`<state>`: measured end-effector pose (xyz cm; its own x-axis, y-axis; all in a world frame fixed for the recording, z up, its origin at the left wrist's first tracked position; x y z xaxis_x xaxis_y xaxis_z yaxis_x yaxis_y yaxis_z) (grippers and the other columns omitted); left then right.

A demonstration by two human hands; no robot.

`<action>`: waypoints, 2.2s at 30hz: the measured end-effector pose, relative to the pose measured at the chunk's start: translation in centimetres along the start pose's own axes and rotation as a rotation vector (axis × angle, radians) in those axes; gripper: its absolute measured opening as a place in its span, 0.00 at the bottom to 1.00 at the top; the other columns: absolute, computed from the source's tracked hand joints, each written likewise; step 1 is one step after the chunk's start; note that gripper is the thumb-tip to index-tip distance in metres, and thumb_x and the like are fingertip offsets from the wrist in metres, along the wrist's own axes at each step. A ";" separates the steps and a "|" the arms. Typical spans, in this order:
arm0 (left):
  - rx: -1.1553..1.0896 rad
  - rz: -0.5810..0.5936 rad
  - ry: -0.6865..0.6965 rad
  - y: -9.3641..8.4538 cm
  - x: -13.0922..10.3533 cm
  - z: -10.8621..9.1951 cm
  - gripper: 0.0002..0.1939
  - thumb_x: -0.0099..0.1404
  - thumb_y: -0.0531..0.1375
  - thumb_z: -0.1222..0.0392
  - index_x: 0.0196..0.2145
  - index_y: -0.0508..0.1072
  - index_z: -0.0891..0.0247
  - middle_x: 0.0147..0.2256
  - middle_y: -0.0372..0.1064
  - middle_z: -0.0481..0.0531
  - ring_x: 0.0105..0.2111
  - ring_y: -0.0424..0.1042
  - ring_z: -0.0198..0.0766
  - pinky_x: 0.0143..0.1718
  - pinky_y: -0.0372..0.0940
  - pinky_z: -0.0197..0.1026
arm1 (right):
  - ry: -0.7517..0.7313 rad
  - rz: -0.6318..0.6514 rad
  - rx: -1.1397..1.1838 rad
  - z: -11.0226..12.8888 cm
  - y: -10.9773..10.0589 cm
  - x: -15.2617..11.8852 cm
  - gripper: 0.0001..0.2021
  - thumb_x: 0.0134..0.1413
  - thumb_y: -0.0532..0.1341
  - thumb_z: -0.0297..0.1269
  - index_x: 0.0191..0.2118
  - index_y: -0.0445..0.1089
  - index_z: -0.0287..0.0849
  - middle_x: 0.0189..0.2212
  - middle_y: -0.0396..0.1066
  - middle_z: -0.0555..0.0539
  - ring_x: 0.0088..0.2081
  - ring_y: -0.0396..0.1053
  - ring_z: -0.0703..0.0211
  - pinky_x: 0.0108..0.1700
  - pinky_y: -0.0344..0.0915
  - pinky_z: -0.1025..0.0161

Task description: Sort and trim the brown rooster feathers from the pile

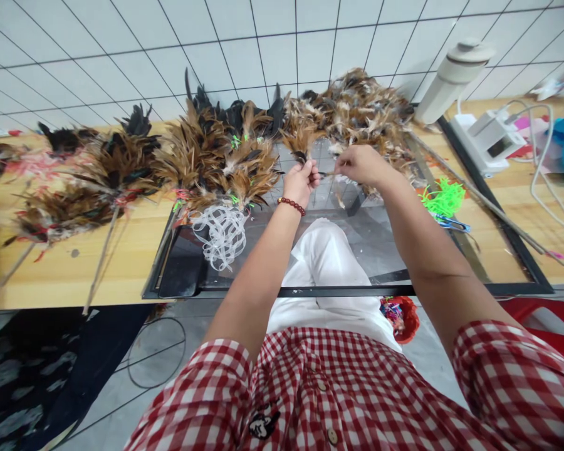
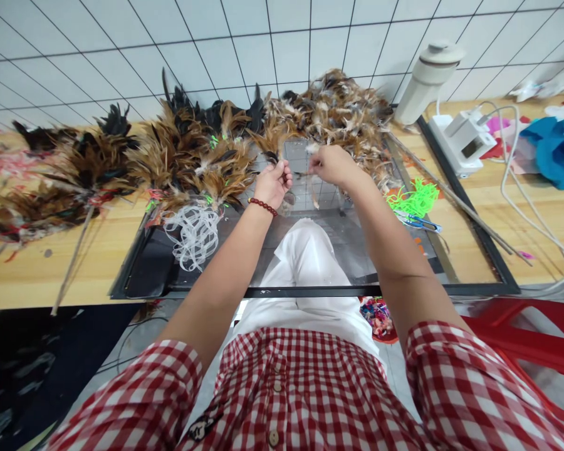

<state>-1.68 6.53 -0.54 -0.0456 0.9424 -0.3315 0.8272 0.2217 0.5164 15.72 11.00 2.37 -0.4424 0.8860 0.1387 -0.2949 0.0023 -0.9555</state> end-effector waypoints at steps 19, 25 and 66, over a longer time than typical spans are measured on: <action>-0.006 0.081 0.030 0.3 -0.2 0.4 0.13 0.74 0.58 0.70 0.30 0.72 0.67 0.23 0.71 0.44 0.24 0.70 0.23 0.35 0.67 0.29 | 0.299 -0.200 0.777 0.2 -1.6 -0.1 0.09 0.59 0.68 0.37 0.28 0.74 0.42 0.24 0.73 0.47 0.26 0.69 0.61 0.30 0.67 0.62; -0.014 0.085 0.046 0.3 -0.1 0.5 0.14 0.75 0.56 0.70 0.30 0.72 0.67 0.23 0.70 0.44 0.24 0.70 0.23 0.33 0.64 0.30 | 0.248 -0.327 0.229 0.0 -3.4 -0.7 0.09 0.60 0.65 0.38 0.38 0.81 0.38 0.38 0.81 0.37 0.46 0.77 0.43 0.49 0.71 0.50; 0.067 0.078 -0.016 0.3 0.0 1.2 0.08 0.70 0.66 0.62 0.32 0.74 0.64 0.25 0.72 0.45 0.31 0.78 0.29 0.45 0.73 0.34 | 0.275 -0.181 1.126 3.1 1.1 0.7 0.06 0.48 0.73 0.30 0.30 0.76 0.39 0.25 0.73 0.51 0.28 0.66 0.67 0.31 0.62 0.67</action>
<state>-0.78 6.30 -1.33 0.0286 0.9517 -0.3056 0.8634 0.1305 0.4873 12.45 10.15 2.18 -0.1597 0.9856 0.0563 -0.9788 -0.1506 -0.1391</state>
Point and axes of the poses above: each hand's wrist, its own x-axis towards the middle knuckle, its own y-axis out of the palm, z = x × y, the point moved 2 cm from there along x, towards the middle knuckle
